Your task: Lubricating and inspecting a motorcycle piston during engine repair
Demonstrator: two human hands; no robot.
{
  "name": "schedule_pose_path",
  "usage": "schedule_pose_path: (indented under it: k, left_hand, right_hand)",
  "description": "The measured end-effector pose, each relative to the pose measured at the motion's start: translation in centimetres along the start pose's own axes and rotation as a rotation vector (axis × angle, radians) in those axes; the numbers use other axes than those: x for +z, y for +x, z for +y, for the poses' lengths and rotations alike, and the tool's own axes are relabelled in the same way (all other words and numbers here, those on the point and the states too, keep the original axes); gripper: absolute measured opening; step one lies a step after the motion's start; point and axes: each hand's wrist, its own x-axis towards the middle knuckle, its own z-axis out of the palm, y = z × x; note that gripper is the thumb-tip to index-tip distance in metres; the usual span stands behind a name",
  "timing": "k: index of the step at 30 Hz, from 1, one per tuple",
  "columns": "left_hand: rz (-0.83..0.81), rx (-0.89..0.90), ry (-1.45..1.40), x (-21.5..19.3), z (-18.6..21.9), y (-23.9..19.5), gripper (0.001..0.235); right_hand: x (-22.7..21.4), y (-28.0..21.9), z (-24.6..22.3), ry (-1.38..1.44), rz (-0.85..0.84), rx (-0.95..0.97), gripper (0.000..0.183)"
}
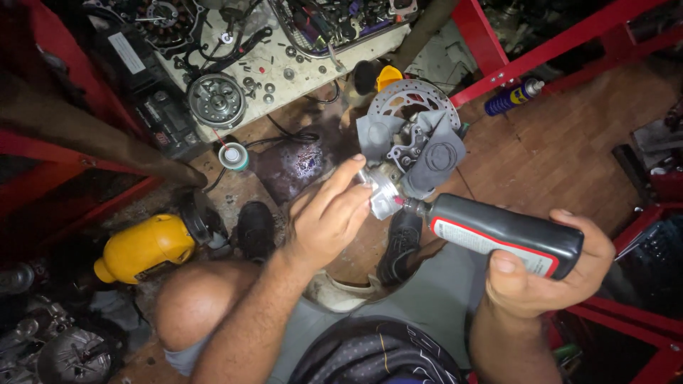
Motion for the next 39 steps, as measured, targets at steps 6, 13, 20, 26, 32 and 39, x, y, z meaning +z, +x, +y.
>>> schedule_pose_path:
  k: [6,13,20,26,32,39]
  left_hand:
    - [-0.039,0.032,0.046,-0.1,0.1,-0.6,0.005]
    - [-0.037,0.04,0.062,-0.1,0.1,-0.8,0.007]
    - [-0.027,0.064,0.056,-0.4,0.1,-0.4,0.007]
    - [-0.026,0.064,0.069,-0.5,0.3,0.0,0.003]
    - [-0.032,0.058,0.072,-0.3,0.1,-0.4,0.006]
    - [-0.04,0.03,0.03,-0.1,-0.1,-0.8,0.01]
  right_hand:
    - [-1.2,-0.5,0.8,-0.07,-0.014,-0.054,0.073]
    - [-1.1,-0.9,1.1,-0.031,0.001,-0.047,0.076]
    - [-0.2,-0.6,0.0,0.133,-0.029,-0.012,0.069]
    - [-0.7,-0.9,0.5,0.083,-0.019,-0.028,0.069]
    - [-0.9,-1.2,1.1,0.058,-0.006,-0.05,0.067]
    - [-1.8,-1.9,2.1,-0.035,-0.004,-0.086,0.067]
